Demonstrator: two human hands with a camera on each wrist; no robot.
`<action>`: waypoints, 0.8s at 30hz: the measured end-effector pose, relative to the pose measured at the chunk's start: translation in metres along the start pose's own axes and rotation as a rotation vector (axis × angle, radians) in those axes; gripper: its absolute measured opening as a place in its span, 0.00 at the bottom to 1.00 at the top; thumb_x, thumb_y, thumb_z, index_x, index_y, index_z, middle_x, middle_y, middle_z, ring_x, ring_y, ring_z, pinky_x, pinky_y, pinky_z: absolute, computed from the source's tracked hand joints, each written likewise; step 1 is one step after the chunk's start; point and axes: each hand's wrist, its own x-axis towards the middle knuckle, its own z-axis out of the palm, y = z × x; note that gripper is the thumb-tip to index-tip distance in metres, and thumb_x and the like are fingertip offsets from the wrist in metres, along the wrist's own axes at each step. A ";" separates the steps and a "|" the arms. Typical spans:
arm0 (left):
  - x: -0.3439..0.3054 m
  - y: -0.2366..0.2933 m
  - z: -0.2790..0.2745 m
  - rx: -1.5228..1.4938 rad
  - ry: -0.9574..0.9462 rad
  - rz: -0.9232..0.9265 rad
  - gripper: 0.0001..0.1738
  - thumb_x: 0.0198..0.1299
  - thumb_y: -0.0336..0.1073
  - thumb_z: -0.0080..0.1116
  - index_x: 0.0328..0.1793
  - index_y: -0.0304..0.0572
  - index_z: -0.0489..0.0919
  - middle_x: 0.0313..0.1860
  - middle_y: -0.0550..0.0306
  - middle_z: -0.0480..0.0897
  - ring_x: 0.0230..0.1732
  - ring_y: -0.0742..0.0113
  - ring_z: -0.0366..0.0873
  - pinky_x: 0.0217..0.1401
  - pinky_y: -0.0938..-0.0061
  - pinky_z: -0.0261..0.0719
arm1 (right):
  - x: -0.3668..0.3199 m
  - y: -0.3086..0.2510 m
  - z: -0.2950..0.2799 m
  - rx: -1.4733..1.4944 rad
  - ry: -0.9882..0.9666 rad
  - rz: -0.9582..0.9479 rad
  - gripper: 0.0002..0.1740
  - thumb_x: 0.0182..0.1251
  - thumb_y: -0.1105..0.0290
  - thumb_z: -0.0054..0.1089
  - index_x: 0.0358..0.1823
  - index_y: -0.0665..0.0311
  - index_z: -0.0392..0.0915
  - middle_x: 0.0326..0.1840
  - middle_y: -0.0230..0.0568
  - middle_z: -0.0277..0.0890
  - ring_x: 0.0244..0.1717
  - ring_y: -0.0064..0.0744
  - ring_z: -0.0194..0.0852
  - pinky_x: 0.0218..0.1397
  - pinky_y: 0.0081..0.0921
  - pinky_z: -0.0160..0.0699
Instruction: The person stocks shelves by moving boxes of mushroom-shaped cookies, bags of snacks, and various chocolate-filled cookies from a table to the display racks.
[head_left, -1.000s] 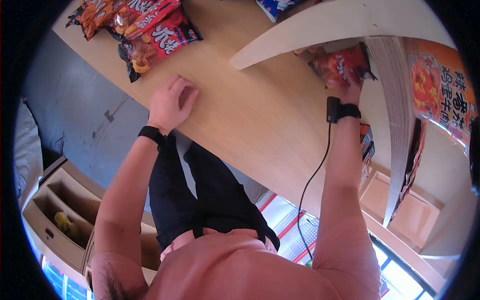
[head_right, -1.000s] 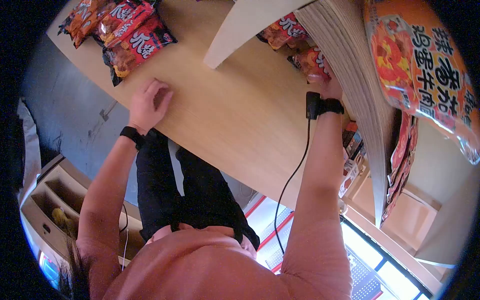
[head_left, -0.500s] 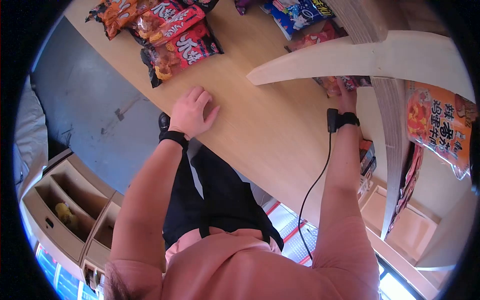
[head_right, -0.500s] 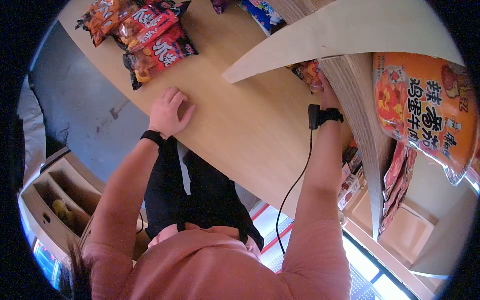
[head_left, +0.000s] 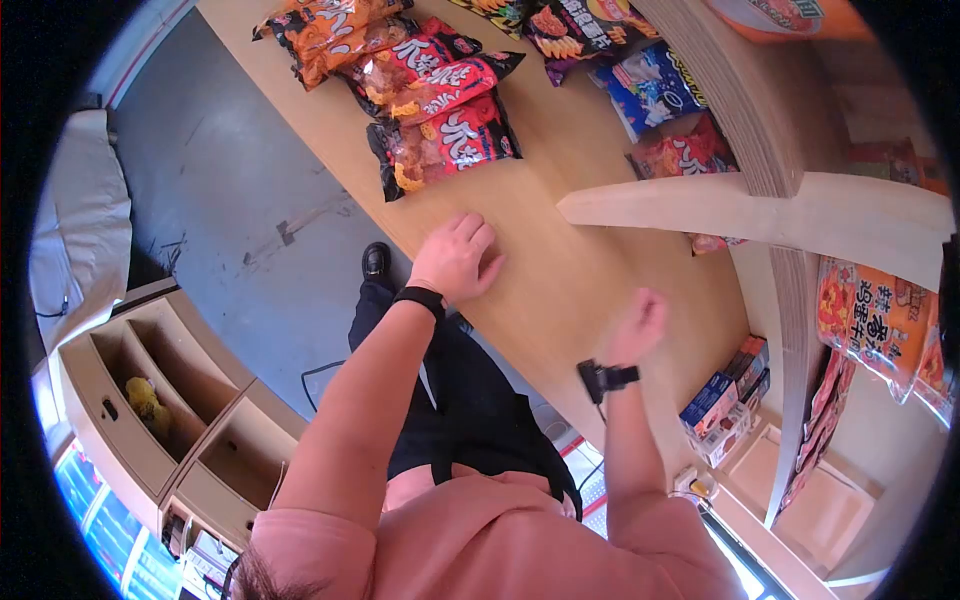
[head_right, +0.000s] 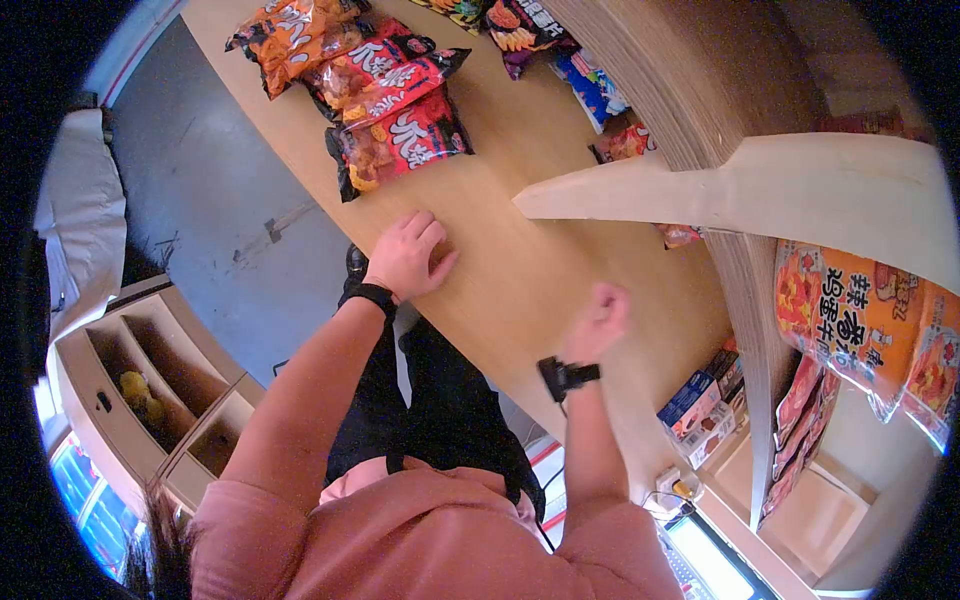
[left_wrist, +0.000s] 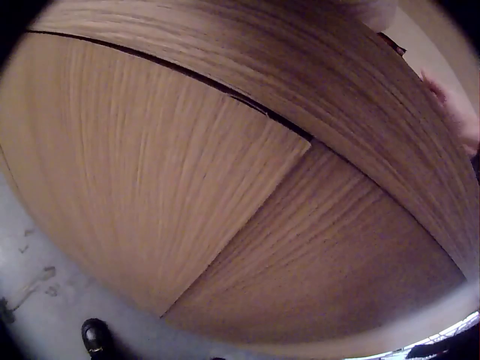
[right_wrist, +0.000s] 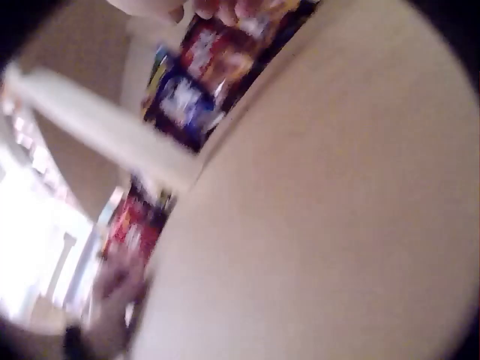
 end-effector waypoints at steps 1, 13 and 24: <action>0.000 0.000 0.000 -0.011 0.024 0.012 0.15 0.52 0.41 0.63 0.36 0.40 0.73 0.39 0.48 0.75 0.45 0.48 0.75 0.49 0.62 0.77 | -0.019 -0.029 0.008 -0.008 -0.182 -0.133 0.08 0.64 0.72 0.63 0.41 0.65 0.75 0.40 0.45 0.77 0.46 0.37 0.76 0.50 0.32 0.75; -0.007 -0.006 0.008 0.012 0.090 0.043 0.13 0.48 0.37 0.63 0.40 0.41 0.80 0.41 0.49 0.80 0.45 0.50 0.78 0.46 0.60 0.80 | 0.049 -0.246 0.202 -0.024 -0.390 -0.803 0.49 0.45 0.64 0.77 0.71 0.59 0.61 0.76 0.52 0.52 0.76 0.63 0.43 0.76 0.61 0.42; -0.083 -0.009 -0.051 -0.248 0.519 -0.309 0.10 0.54 0.28 0.63 0.41 0.38 0.75 0.38 0.50 0.75 0.39 0.54 0.75 0.41 0.69 0.75 | 0.007 -0.186 0.185 -0.094 -0.619 -0.820 0.33 0.53 0.71 0.65 0.65 0.57 0.70 0.74 0.38 0.60 0.80 0.55 0.38 0.76 0.66 0.39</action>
